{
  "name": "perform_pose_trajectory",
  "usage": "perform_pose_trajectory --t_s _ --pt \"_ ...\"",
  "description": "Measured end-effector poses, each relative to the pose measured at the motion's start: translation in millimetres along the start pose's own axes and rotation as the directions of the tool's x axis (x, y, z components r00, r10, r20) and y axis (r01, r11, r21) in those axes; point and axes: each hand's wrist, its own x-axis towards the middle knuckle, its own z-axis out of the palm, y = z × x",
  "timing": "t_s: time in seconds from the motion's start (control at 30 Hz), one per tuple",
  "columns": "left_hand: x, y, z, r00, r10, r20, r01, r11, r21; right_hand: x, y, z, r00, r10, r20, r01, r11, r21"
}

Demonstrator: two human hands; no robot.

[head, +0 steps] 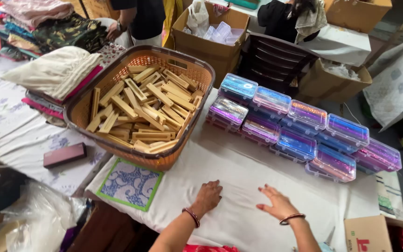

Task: Cleaning and preparing small wooden blocks using a cloth.

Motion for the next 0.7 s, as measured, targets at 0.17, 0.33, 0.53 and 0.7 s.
perform_pose_trajectory --t_s 0.17,0.33,0.53,0.7 --pt "19.8 11.3 -66.1 0.998 -0.058 0.003 0.055 0.942 -0.331 -27.3 5.0 -1.7 0.965 -0.065 0.252 0.028 0.989 0.146" --pt "2.0 -2.8 -207.0 0.931 0.059 -0.361 -0.178 0.935 -0.307 -22.2 2.6 -0.2 0.917 0.136 0.375 -0.131 0.991 -0.038" --pt "16.8 -133.5 -312.7 0.940 0.023 -0.341 -0.037 0.999 -0.034 51.4 8.2 74.4 0.964 0.030 0.266 -0.090 0.972 0.215" --pt "38.5 -283.7 -320.3 0.936 0.047 -0.350 0.021 0.982 0.186 103.4 -45.0 136.8 0.939 0.341 -0.040 -0.332 0.931 0.153"
